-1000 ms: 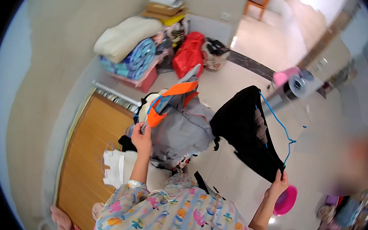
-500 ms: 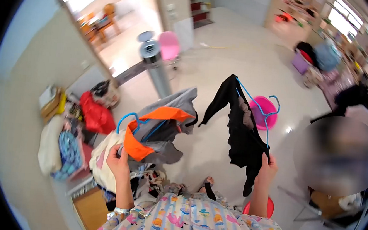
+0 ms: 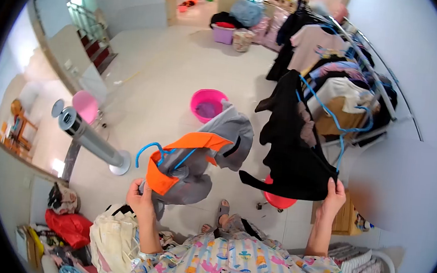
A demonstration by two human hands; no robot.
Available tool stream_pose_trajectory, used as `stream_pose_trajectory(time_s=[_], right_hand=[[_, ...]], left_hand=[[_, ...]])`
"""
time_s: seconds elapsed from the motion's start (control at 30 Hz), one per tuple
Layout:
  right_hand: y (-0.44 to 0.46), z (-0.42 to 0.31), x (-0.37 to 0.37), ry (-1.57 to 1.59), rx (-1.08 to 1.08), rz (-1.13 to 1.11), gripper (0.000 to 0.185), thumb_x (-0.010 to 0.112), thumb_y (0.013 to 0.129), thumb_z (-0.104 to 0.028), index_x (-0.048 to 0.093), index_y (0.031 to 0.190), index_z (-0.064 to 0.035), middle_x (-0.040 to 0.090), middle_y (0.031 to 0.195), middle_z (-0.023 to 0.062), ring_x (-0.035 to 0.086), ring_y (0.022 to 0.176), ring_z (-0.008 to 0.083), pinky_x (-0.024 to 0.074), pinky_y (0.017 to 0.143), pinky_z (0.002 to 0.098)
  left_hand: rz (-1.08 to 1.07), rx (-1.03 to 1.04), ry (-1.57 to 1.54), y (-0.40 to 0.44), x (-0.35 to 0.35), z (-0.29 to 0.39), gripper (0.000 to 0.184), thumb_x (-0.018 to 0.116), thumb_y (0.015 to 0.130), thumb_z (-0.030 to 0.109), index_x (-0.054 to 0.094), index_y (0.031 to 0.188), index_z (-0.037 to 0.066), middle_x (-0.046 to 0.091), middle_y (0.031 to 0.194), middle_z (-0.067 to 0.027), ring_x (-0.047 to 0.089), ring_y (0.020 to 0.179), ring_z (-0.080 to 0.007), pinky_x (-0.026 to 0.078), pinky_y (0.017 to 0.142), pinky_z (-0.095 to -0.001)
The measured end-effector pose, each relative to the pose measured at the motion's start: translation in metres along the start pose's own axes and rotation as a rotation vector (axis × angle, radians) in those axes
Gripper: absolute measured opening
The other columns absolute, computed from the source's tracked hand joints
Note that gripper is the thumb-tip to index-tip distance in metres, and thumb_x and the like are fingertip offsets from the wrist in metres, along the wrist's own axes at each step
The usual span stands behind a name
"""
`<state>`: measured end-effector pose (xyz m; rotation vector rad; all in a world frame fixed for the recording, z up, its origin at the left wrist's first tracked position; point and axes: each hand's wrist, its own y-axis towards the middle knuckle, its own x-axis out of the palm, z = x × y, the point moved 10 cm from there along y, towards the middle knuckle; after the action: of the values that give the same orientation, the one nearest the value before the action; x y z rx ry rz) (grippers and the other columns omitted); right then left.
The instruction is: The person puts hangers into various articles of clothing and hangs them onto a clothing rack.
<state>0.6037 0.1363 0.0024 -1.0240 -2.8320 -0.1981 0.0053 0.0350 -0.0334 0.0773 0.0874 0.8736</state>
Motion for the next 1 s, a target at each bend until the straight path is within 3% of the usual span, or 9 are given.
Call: stream_pose_trajectory(time_s=[0.2, 0.3, 0.33, 0.47, 0.63, 0.8, 0.83, 0.9, 1.0], right_hand=[[0.009, 0.035, -0.108, -0.629, -0.095, 0.025, 0.023, 0.059, 0.093, -0.01, 0.051, 0.074, -0.0013, 0.047, 0.072, -0.0055, 0.04, 0.071, 0.005, 0.0365, 0.063, 0.0225], [0.018, 0.01, -0.121, -0.556, -0.226, 0.045, 0.015, 0.061, 0.092, -0.009, 0.065, 0.091, 0.0052, 0.061, 0.078, -0.0005, 0.053, 0.076, 0.0082, 0.0445, 0.072, 0.0252], [0.027, 0.028, -0.143, -0.467, -0.075, 0.047, 0.02, 0.062, 0.091, -0.01, 0.067, 0.103, 0.0055, 0.067, 0.086, 0.0037, 0.059, 0.081, 0.0112, 0.0467, 0.077, 0.0265], [0.039, 0.011, -0.224, -0.497, -0.17, 0.174, 0.026, 0.063, 0.089, -0.014, 0.066, 0.104, 0.0066, 0.07, 0.088, 0.0113, 0.062, 0.085, 0.0141, 0.048, 0.081, 0.0289], [0.034, -0.085, -0.342, -0.232, -0.246, 0.223, 0.021, 0.057, 0.094, -0.007, 0.065, 0.108, 0.0068, 0.067, 0.097, 0.0055, 0.06, 0.088, 0.013, 0.0471, 0.083, 0.0251], [0.102, -0.061, -0.427, -0.707, -0.124, 0.228, 0.02, 0.06, 0.089, -0.012, 0.052, 0.081, 0.0045, 0.043, 0.063, 0.016, 0.041, 0.06, 0.0135, 0.0385, 0.056, 0.0335], [0.124, -0.034, -0.434, -0.781, -0.071, 0.164, 0.021, 0.06, 0.09, -0.014, 0.056, 0.081, 0.0051, 0.045, 0.064, 0.0057, 0.039, 0.063, 0.0108, 0.0374, 0.058, 0.0306], [0.156, -0.031, -0.421, -0.595, -0.109, 0.117, 0.02, 0.061, 0.09, -0.013, 0.065, 0.1, 0.0048, 0.065, 0.079, 0.0054, 0.056, 0.077, 0.0095, 0.0459, 0.073, 0.0262], [0.19, -0.036, -0.441, -0.383, -0.211, 0.156, 0.018, 0.06, 0.089, -0.008, 0.064, 0.101, 0.0052, 0.066, 0.081, 0.0083, 0.057, 0.076, 0.0105, 0.0471, 0.072, 0.0274]], left_hand=[[-0.17, 0.07, 0.089, -0.01, 0.066, 0.02, 0.018, 0.072, 0.084, 0.016, 0.063, 0.087, 0.0, 0.056, 0.077, 0.0033, 0.046, 0.068, -0.0064, 0.04, 0.063, -0.0225], [-0.286, 0.104, 0.186, -0.034, 0.116, 0.046, 0.016, 0.071, 0.083, 0.014, 0.062, 0.085, 0.0, 0.056, 0.076, 0.0029, 0.046, 0.068, -0.0063, 0.04, 0.063, -0.022], [-0.328, 0.15, 0.16, -0.045, 0.134, 0.056, 0.016, 0.071, 0.083, 0.013, 0.062, 0.085, 0.0, 0.055, 0.076, 0.0029, 0.046, 0.068, -0.0062, 0.039, 0.062, -0.0218], [-0.474, 0.236, 0.096, -0.077, 0.206, 0.086, 0.014, 0.072, 0.081, 0.009, 0.061, 0.082, 0.0, 0.053, 0.075, 0.0028, 0.046, 0.068, -0.0059, 0.038, 0.061, -0.0213], [-0.689, 0.278, 0.144, -0.158, 0.317, 0.125, 0.013, 0.072, 0.079, 0.006, 0.061, 0.08, 0.0, 0.052, 0.074, 0.0032, 0.046, 0.068, -0.0059, 0.038, 0.061, -0.0214], [-0.823, 0.382, 0.169, -0.247, 0.422, 0.16, 0.011, 0.072, 0.078, 0.005, 0.063, 0.082, 0.0, 0.052, 0.073, 0.0044, 0.044, 0.066, -0.0053, 0.036, 0.059, -0.0211], [-0.856, 0.357, 0.149, -0.262, 0.44, 0.162, 0.012, 0.072, 0.078, 0.005, 0.063, 0.082, 0.0, 0.052, 0.073, 0.0047, 0.044, 0.065, -0.0051, 0.036, 0.059, -0.021], [-0.899, 0.298, 0.12, -0.283, 0.467, 0.166, 0.012, 0.073, 0.078, 0.005, 0.064, 0.084, 0.0, 0.054, 0.074, 0.0053, 0.045, 0.065, -0.0047, 0.036, 0.059, -0.0208], [-0.929, 0.254, 0.133, -0.316, 0.496, 0.162, 0.013, 0.074, 0.079, 0.006, 0.064, 0.086, 0.001, 0.057, 0.076, 0.0057, 0.048, 0.067, -0.0042, 0.039, 0.061, -0.0202]])
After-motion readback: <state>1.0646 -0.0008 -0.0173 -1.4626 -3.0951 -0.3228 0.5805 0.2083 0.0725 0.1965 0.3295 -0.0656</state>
